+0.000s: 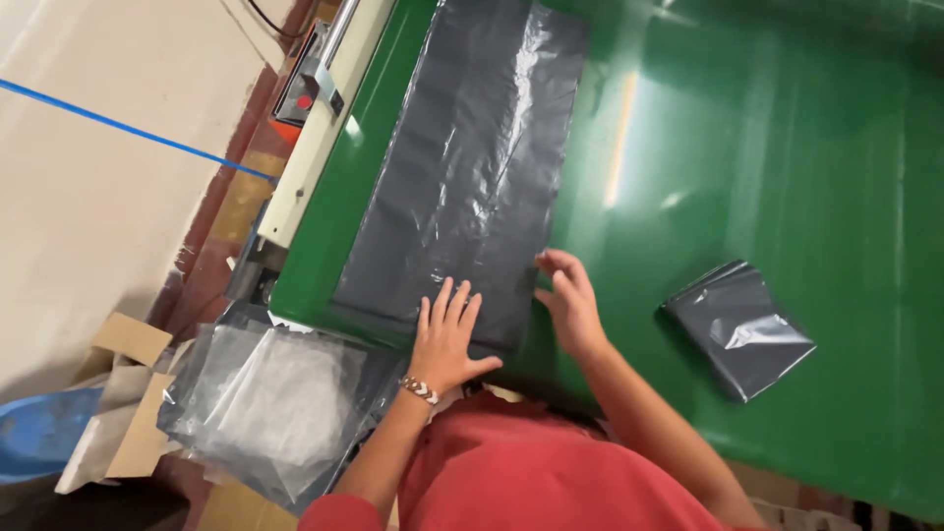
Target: Folding black plastic bags and inserting them into clear plastic packaging sleeves at a workstation
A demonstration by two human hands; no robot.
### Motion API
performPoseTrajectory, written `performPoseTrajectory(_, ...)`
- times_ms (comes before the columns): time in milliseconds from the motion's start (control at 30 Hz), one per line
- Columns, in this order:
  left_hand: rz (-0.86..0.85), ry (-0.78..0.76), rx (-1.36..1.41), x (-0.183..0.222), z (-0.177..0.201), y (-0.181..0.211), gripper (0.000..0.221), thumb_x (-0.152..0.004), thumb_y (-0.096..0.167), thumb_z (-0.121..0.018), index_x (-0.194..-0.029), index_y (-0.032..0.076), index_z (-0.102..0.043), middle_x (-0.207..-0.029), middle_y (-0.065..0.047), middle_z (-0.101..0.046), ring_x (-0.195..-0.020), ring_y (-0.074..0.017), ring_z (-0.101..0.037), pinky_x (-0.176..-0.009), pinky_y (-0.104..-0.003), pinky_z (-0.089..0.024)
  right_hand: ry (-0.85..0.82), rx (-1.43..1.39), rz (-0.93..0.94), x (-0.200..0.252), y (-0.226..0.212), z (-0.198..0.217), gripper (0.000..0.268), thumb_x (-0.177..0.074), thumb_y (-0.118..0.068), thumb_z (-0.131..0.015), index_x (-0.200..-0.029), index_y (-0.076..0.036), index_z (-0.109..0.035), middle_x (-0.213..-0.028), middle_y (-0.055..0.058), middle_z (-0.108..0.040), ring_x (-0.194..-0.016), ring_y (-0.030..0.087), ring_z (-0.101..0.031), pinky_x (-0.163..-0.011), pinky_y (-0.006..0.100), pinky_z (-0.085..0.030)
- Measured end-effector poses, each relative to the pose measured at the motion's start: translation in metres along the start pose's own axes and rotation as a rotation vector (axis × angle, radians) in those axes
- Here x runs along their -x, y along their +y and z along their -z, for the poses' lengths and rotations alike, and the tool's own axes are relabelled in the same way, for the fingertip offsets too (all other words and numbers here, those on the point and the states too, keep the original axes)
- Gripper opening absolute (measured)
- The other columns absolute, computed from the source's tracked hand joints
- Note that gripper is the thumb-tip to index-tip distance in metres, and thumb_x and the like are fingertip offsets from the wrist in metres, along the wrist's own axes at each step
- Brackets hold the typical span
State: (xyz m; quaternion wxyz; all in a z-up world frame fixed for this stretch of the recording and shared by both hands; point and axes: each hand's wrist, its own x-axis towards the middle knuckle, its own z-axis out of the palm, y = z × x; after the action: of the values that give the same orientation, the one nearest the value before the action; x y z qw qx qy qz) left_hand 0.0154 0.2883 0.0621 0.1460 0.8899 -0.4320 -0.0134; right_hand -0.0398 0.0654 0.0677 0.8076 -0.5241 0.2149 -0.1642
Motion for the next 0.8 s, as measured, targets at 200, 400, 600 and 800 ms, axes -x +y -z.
performPoseTrajectory(200, 0.113, 0.304, -0.011, -0.013, -0.040, -0.008, 0.084, -0.064, 0.056, -0.081, -0.135, 0.018, -0.055, -0.139, -0.002, -0.055, -0.140, -0.0277, -0.043, -0.108, -0.055, -0.041, -0.083, -0.250, -0.023, -0.029, -0.010, -0.014, 0.036, -0.094, -0.026, -0.060, -0.128, -0.014, -0.056, -0.130, 0.002, -0.063, -0.126, 0.016, -0.057, -0.083, 0.042, -0.059)
performPoseTrajectory(400, 0.203, 0.477, 0.109, -0.031, -0.050, -0.029, 0.036, -0.069, 0.017, -0.070, -0.103, 0.028, -0.069, -0.102, 0.013, -0.067, -0.117, -0.0146, -0.060, -0.084, -0.034, -0.054, -0.091, 0.539, 0.347, -0.027, -0.011, -0.011, 0.075, -0.070, 0.021, -0.042, -0.139, -0.007, -0.049, -0.133, 0.011, -0.046, -0.127, 0.027, -0.050, -0.094, 0.043, -0.056)
performPoseTrajectory(600, 0.221, 0.444, 0.300, -0.037, -0.047, -0.045, 0.040, -0.066, 0.017, -0.078, -0.105, 0.026, -0.071, -0.100, 0.008, -0.071, -0.110, -0.0152, -0.064, -0.086, -0.033, -0.055, -0.022, 0.796, 0.475, -0.024, -0.001, -0.019, 0.090, -0.069, 0.026, -0.048, -0.154, 0.000, -0.028, -0.141, 0.026, -0.030, -0.129, 0.048, -0.044, -0.089, 0.054, -0.057)
performPoseTrajectory(800, 0.081, 0.241, 0.213, -0.021, -0.010, -0.024, 0.056, -0.074, 0.058, -0.074, -0.117, 0.025, -0.063, -0.122, 0.005, -0.064, -0.128, -0.0212, -0.053, -0.095, -0.043, -0.053, 0.305, 0.181, -0.072, -0.034, 0.021, -0.029, 0.076, -0.077, 0.011, -0.044, -0.147, -0.017, -0.038, -0.136, 0.010, -0.042, -0.114, 0.019, -0.051, -0.078, 0.031, -0.061)
